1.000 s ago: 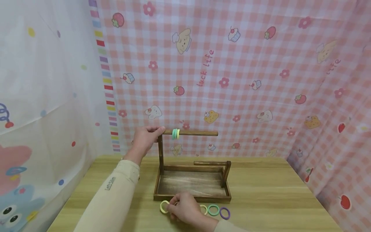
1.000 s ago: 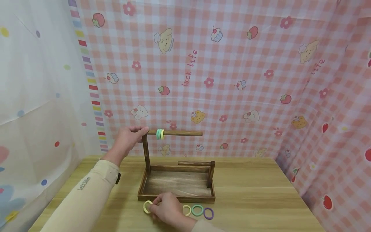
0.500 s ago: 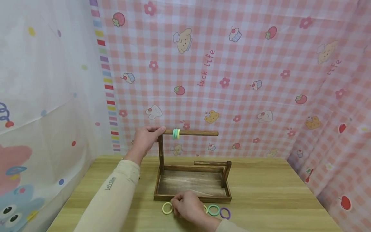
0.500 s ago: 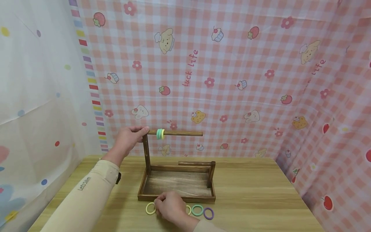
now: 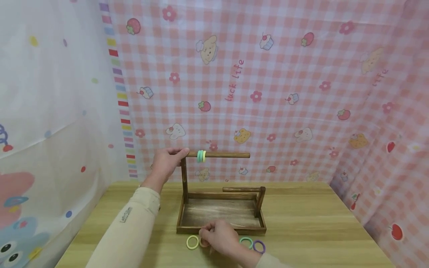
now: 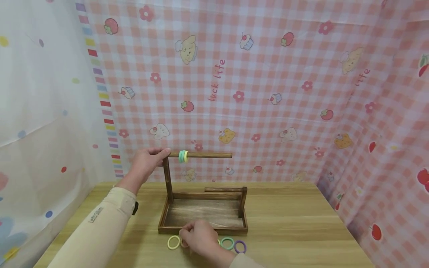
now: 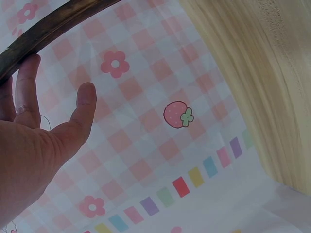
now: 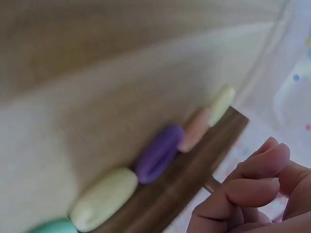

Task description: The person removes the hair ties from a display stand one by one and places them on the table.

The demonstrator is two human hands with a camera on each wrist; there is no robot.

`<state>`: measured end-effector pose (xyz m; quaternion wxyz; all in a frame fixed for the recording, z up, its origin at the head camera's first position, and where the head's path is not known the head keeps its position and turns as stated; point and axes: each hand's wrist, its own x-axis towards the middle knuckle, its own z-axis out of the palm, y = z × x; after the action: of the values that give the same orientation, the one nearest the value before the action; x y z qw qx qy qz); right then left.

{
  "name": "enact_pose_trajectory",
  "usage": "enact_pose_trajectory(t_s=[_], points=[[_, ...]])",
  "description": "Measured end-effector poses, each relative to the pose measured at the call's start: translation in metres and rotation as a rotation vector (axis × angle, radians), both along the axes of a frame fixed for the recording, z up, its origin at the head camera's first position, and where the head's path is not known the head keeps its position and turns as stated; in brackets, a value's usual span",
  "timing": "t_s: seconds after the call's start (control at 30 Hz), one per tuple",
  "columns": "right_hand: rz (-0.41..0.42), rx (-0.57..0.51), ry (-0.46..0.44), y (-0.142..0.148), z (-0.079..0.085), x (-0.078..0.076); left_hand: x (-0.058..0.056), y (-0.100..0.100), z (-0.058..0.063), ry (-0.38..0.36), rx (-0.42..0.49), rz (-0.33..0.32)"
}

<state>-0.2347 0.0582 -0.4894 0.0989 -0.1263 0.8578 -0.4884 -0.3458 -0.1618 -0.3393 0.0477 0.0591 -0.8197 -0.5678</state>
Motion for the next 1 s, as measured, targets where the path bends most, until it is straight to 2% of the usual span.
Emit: enact_pose_trajectory(t_s=[0.1, 0.27, 0.37, 0.57, 0.73, 1.0], points=[[0.007, -0.01, 0.018, 0.004, 0.012, -0.005, 0.0, -0.001, -0.001, 0.002, -0.001, 0.003], [0.006, -0.062, 0.123, 0.007, 0.043, -0.019, 0.002, -0.002, -0.001, 0.008, 0.0, 0.001], [-0.063, -0.076, 0.238, 0.005, 0.062, -0.031, 0.002, -0.002, 0.0, 0.011, -0.003, 0.001], [-0.272, -0.025, 0.445, -0.007, 0.093, -0.056, 0.003, -0.003, 0.0, 0.024, -0.001, 0.003], [-0.392, 0.028, 0.523, -0.022, 0.098, -0.075, 0.003, -0.005, -0.003, 0.031, -0.003, 0.003], [-0.489, 0.036, 0.549, -0.038, 0.093, -0.094, 0.001, -0.002, -0.003, 0.029, 0.003, 0.001]])
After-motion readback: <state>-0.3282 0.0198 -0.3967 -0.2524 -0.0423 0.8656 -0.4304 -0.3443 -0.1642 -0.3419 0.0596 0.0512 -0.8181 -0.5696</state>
